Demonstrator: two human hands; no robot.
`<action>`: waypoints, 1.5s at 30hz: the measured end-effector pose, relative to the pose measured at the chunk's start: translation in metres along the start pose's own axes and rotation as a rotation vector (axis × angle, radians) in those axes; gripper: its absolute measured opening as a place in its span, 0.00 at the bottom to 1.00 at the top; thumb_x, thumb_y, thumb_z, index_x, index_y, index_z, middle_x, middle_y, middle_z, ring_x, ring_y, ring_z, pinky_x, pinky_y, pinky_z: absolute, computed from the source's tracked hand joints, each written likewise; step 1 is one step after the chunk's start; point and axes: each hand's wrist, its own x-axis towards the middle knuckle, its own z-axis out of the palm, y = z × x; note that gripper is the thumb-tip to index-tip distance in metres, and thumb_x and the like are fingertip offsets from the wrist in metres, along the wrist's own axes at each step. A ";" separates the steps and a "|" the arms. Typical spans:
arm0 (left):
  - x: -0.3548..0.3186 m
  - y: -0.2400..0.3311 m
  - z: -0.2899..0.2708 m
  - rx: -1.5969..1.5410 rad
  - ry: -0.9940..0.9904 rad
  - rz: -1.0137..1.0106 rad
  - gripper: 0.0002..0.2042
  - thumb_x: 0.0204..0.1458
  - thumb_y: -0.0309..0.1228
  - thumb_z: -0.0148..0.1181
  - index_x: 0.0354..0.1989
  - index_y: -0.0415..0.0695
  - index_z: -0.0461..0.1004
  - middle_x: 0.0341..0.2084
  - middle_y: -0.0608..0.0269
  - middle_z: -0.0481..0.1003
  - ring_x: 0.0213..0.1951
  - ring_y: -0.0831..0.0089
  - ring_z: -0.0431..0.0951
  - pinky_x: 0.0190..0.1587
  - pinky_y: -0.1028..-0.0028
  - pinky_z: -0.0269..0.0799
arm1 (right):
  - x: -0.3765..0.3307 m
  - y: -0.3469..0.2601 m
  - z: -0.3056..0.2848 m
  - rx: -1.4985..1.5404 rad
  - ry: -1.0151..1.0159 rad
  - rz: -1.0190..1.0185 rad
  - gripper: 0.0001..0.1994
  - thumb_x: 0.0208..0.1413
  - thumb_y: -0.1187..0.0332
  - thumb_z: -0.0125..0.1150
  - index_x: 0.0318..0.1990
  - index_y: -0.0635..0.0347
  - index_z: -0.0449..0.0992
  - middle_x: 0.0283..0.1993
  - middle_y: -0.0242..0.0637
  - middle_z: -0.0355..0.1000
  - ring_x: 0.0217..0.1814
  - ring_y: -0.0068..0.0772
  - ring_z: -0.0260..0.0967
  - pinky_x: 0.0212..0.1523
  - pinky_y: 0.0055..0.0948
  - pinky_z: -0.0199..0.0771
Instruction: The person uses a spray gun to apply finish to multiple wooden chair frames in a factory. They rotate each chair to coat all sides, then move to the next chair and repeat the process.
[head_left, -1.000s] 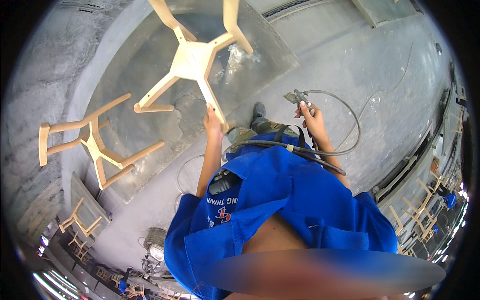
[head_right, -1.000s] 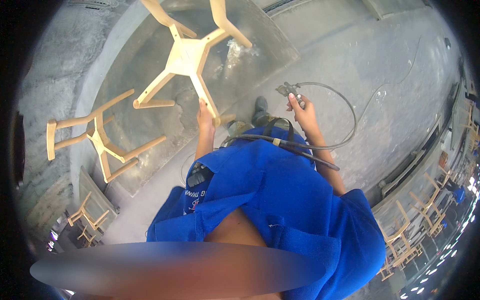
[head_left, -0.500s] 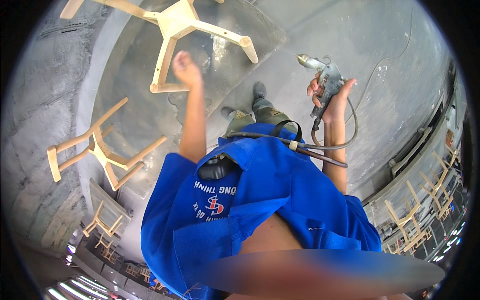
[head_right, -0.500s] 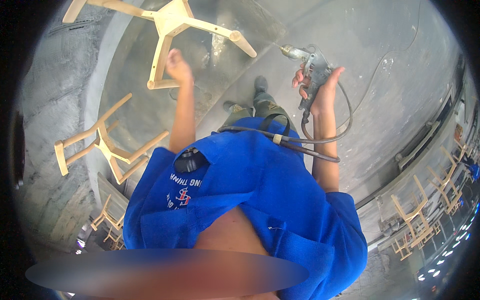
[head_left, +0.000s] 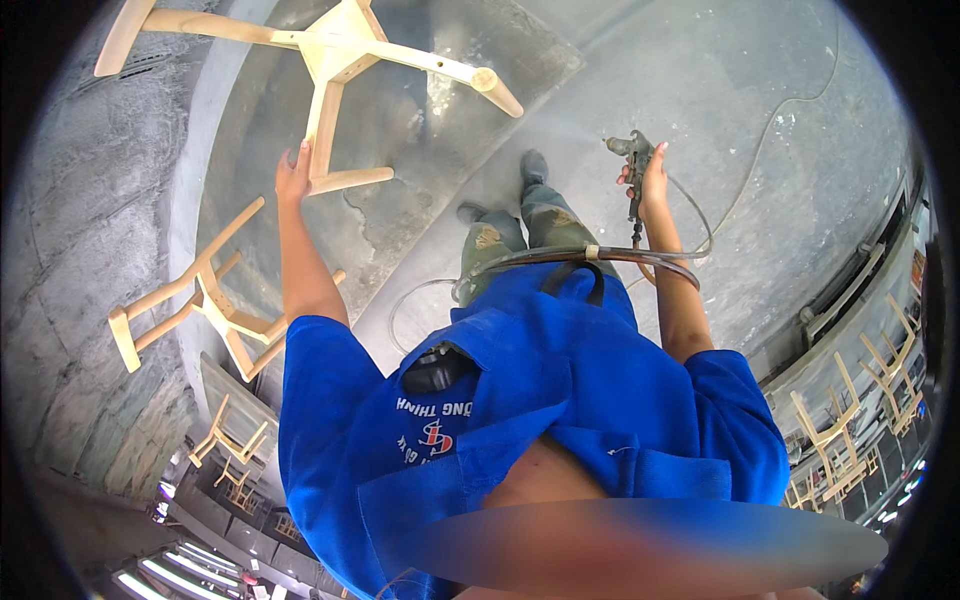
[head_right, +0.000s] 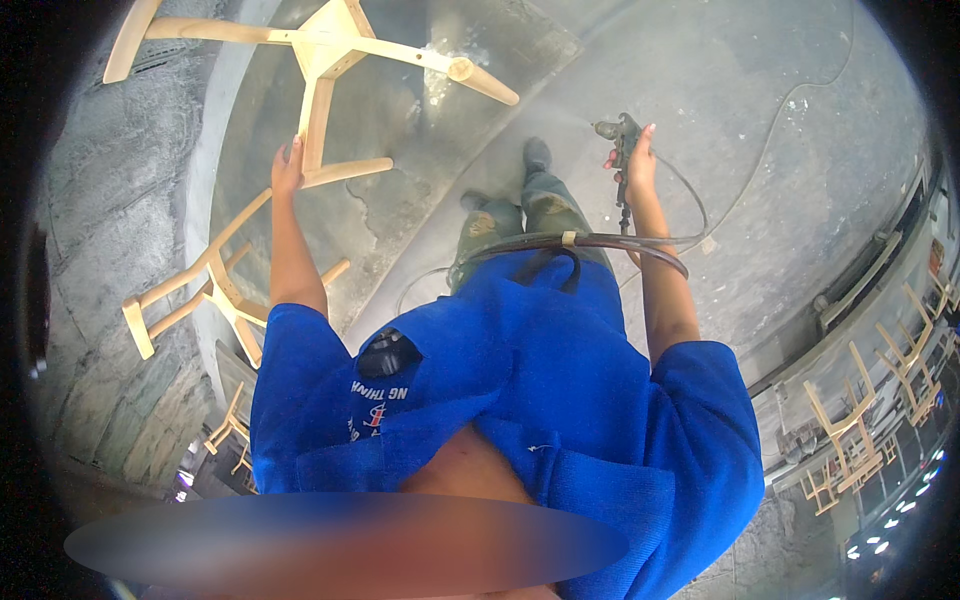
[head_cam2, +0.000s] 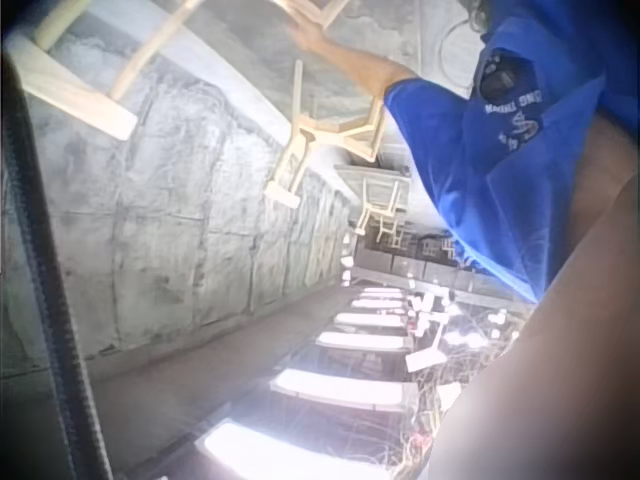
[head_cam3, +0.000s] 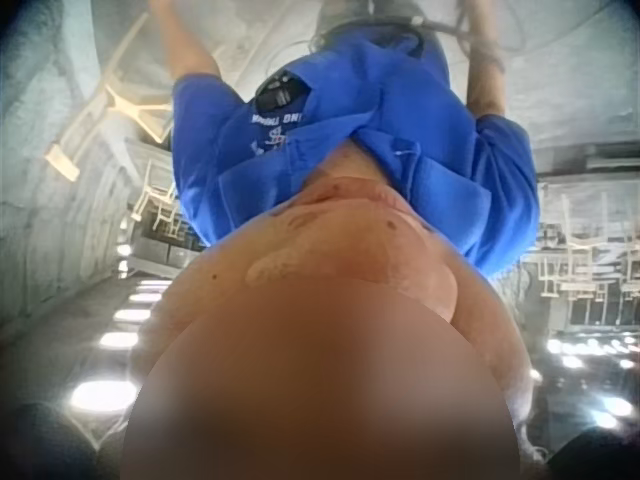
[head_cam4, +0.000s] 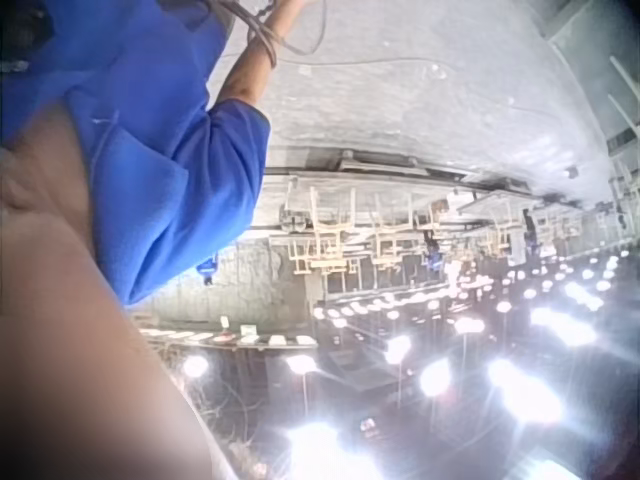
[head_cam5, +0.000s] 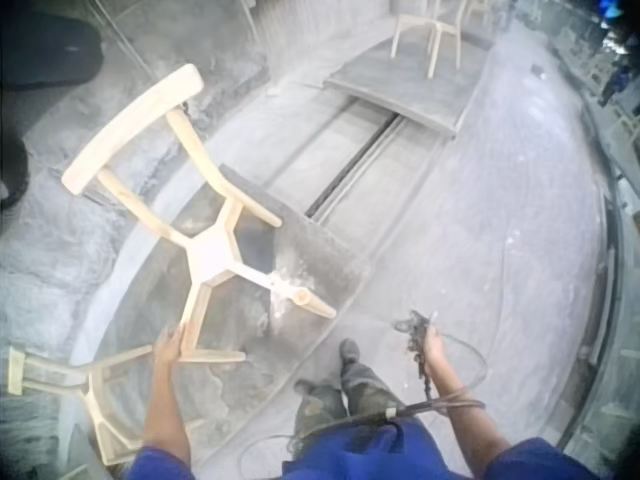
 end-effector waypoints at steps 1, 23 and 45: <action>0.003 0.002 0.002 -0.052 -0.022 0.001 0.54 0.45 0.73 0.59 0.69 0.37 0.63 0.55 0.40 0.75 0.59 0.51 0.75 0.61 0.59 0.67 | -0.001 0.000 0.002 -0.041 0.027 0.005 0.43 0.61 0.24 0.29 0.44 0.58 0.75 0.23 0.33 0.71 0.23 0.28 0.73 0.18 0.23 0.56; -0.010 0.002 0.015 -0.210 -0.040 0.041 0.40 0.55 0.69 0.53 0.55 0.40 0.74 0.48 0.41 0.78 0.53 0.54 0.78 0.57 0.61 0.69 | 0.030 -0.046 0.151 0.325 0.048 -0.199 0.40 0.62 0.26 0.31 0.42 0.58 0.73 0.25 0.34 0.72 0.22 0.29 0.71 0.19 0.27 0.58; -0.267 -0.051 0.110 -0.375 0.407 -0.249 0.27 0.59 0.53 0.62 0.48 0.40 0.64 0.34 0.49 0.73 0.36 0.59 0.74 0.45 0.60 0.70 | -0.016 -0.050 0.044 0.002 -0.061 -0.189 0.41 0.64 0.28 0.30 0.47 0.59 0.76 0.31 0.34 0.76 0.33 0.30 0.78 0.24 0.26 0.63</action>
